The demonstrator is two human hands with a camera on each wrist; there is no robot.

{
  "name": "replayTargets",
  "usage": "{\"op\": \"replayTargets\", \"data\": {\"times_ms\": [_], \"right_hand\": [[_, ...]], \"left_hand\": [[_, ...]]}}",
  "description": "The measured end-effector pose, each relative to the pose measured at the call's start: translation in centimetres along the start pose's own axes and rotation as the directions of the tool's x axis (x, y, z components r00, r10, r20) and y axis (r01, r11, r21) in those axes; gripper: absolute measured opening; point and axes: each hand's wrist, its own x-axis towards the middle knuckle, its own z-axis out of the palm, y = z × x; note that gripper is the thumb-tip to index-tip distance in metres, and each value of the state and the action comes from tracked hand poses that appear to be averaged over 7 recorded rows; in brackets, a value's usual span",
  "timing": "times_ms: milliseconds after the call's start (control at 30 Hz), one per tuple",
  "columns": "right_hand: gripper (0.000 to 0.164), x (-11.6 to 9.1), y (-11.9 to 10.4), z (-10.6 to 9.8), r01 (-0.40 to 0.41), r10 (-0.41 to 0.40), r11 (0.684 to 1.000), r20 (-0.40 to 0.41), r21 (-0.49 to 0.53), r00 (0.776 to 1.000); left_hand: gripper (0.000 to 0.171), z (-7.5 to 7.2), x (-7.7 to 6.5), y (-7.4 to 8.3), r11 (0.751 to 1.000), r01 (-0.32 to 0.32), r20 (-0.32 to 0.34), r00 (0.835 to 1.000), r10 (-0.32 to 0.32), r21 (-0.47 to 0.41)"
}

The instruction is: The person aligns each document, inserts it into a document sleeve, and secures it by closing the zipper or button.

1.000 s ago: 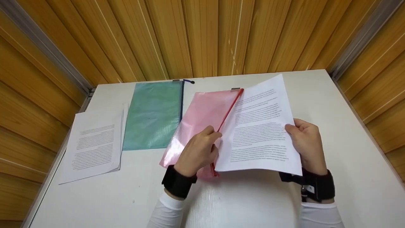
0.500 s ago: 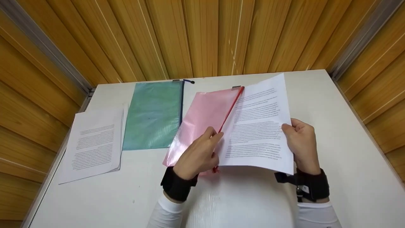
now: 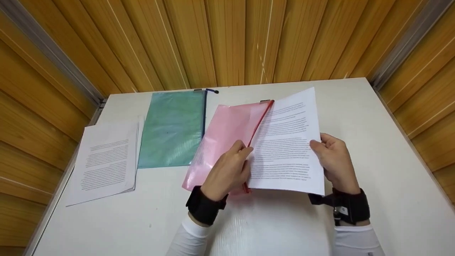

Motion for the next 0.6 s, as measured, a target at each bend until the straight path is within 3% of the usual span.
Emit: {"op": "replayTargets", "data": {"times_ms": [267,600], "right_hand": [[0.046,0.8,0.9,-0.4,-0.012,0.006,0.999,0.138,0.039,0.990],[0.049,1.1,1.1,-0.2,-0.031,0.021,0.998,0.189,0.047,0.982]], "left_hand": [[0.023,1.2,0.1,1.0,0.990,-0.041,0.013,0.999,0.039,0.136],[0.021,1.9,0.1,1.7,0.973,-0.130,-0.036,0.990,0.139,0.189]]}}
